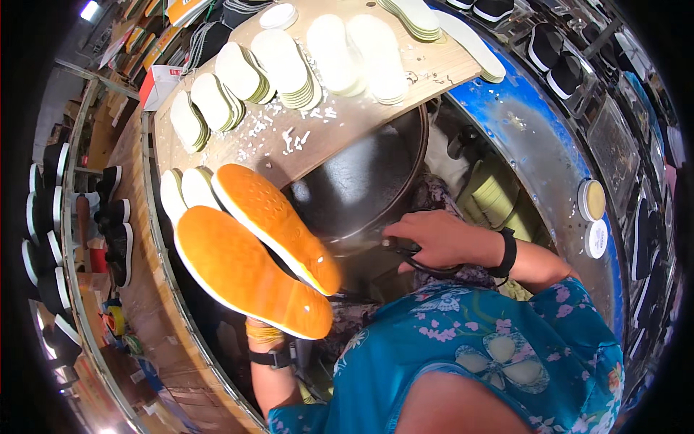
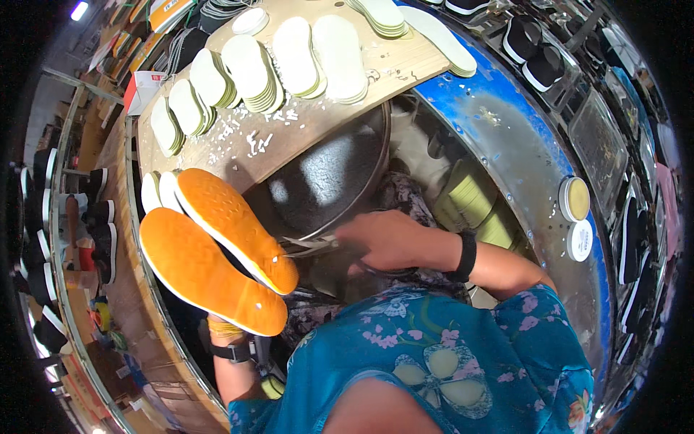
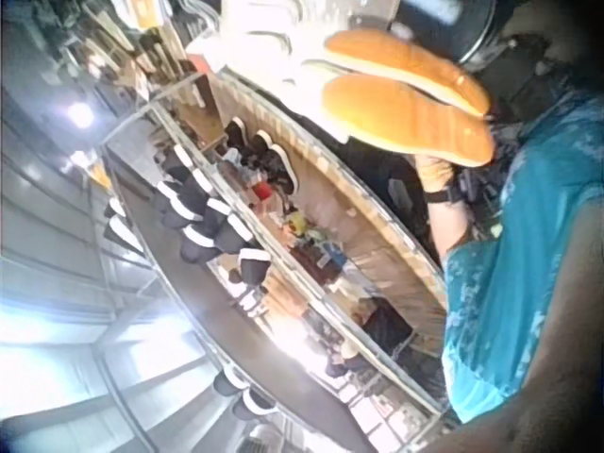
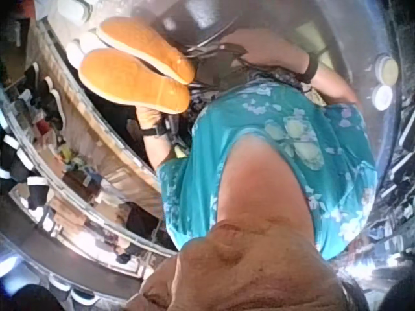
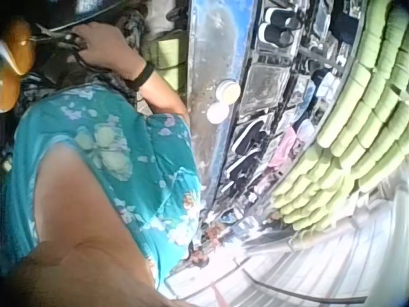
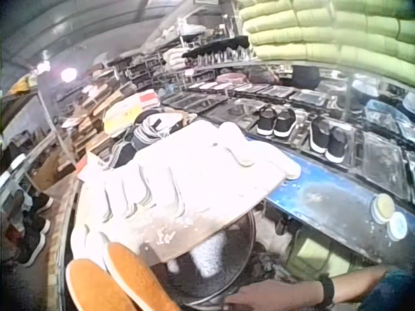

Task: Inserting insoles into shoes and trimming excess material with scissors.

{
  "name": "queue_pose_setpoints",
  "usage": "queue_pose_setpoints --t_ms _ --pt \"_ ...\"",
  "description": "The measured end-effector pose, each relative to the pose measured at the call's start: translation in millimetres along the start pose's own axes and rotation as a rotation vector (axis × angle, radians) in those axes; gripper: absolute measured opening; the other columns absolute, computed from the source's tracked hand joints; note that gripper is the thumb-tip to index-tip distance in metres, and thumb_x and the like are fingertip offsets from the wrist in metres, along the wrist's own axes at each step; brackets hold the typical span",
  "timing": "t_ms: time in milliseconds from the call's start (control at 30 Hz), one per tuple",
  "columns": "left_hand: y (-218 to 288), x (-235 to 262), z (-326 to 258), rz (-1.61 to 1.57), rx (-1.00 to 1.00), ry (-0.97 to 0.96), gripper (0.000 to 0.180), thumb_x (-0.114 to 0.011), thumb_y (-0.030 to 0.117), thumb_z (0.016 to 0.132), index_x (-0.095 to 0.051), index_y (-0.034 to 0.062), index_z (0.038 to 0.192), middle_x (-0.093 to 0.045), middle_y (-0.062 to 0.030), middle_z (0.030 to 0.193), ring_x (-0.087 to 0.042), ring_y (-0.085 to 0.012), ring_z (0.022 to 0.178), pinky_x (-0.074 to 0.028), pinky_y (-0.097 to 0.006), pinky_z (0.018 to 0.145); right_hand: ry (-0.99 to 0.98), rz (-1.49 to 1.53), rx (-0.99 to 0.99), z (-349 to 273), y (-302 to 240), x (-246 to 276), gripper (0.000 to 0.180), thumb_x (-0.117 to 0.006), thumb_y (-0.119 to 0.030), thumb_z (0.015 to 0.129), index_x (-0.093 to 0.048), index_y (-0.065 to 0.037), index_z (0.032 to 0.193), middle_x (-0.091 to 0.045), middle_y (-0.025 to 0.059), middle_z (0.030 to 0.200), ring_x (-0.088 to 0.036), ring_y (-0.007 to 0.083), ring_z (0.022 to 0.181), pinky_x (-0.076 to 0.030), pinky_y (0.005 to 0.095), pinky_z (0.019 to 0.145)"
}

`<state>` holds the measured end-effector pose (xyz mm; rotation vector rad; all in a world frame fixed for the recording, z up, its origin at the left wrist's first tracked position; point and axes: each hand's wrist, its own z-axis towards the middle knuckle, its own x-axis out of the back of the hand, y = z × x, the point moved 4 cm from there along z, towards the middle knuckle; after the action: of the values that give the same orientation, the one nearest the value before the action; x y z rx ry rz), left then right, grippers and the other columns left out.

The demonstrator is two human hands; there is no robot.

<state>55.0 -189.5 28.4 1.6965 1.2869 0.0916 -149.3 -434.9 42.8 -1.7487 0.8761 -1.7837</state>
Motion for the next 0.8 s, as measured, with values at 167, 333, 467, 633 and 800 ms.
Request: queue_pose_setpoints --t_ms 167,333,467,633,800 --pt "-27.9 -18.5 -1.2 -0.014 0.01 -0.061 0.029 -0.057 0.021 0.086 -0.056 0.0016 0.108 -0.06 -0.0073 0.104 -0.056 -0.015 0.096 -0.048 -0.033 0.08 -0.007 -0.058 -0.026 19.1 -23.4 3.2 0.048 -0.07 -0.037 0.07 -0.055 -0.013 0.109 -0.058 0.0122 0.091 -0.057 0.0323 0.088 -0.047 0.0414 0.074" --pt "-32.7 -25.5 6.1 -0.059 -0.005 -0.072 0.031 -0.057 0.021 0.087 -0.054 0.0016 0.11 -0.06 -0.008 0.105 -0.056 -0.016 0.096 -0.048 -0.033 0.079 -0.082 -0.073 -0.002 24.0 -26.2 -4.5 0.046 -0.069 -0.037 0.071 -0.055 -0.013 0.107 -0.058 0.012 0.086 -0.059 0.0322 0.081 -0.048 0.042 0.069" --pt "-37.0 -27.5 9.8 -0.106 -0.003 -0.075 0.032 -0.057 0.022 0.087 -0.053 0.0016 0.111 -0.06 -0.0086 0.105 -0.057 -0.0168 0.096 -0.049 -0.033 0.078 0.01 -0.092 0.044 19.9 -15.2 -16.2 0.044 -0.068 -0.036 0.073 -0.054 -0.014 0.108 -0.058 0.0118 0.084 -0.06 0.0325 0.076 -0.049 0.0411 0.066" --pt "-55.0 -26.3 -2.6 -0.144 0.023 -0.137 0.034 -0.056 0.022 0.087 -0.052 0.0016 0.113 -0.059 -0.0093 0.106 -0.057 -0.0178 0.096 -0.049 -0.034 0.077 0.007 -0.152 -0.025 10.9 3.9 -22.8 0.043 -0.067 -0.035 0.073 -0.054 -0.014 0.109 -0.059 0.0114 0.082 -0.06 0.0316 0.076 -0.049 0.0411 0.067" --pt "-55.0 -31.1 -2.2 -0.181 -0.014 -0.17 0.035 -0.056 0.022 0.087 -0.05 0.0016 0.115 -0.059 -0.01 0.107 -0.058 -0.0188 0.096 -0.049 -0.034 0.076 0.013 -0.061 0.074 13.5 -30.7 6.0 0.047 -0.068 -0.036 0.072 -0.054 -0.012 0.11 -0.06 0.0129 0.084 -0.06 0.0329 0.081 -0.049 0.0411 0.069"
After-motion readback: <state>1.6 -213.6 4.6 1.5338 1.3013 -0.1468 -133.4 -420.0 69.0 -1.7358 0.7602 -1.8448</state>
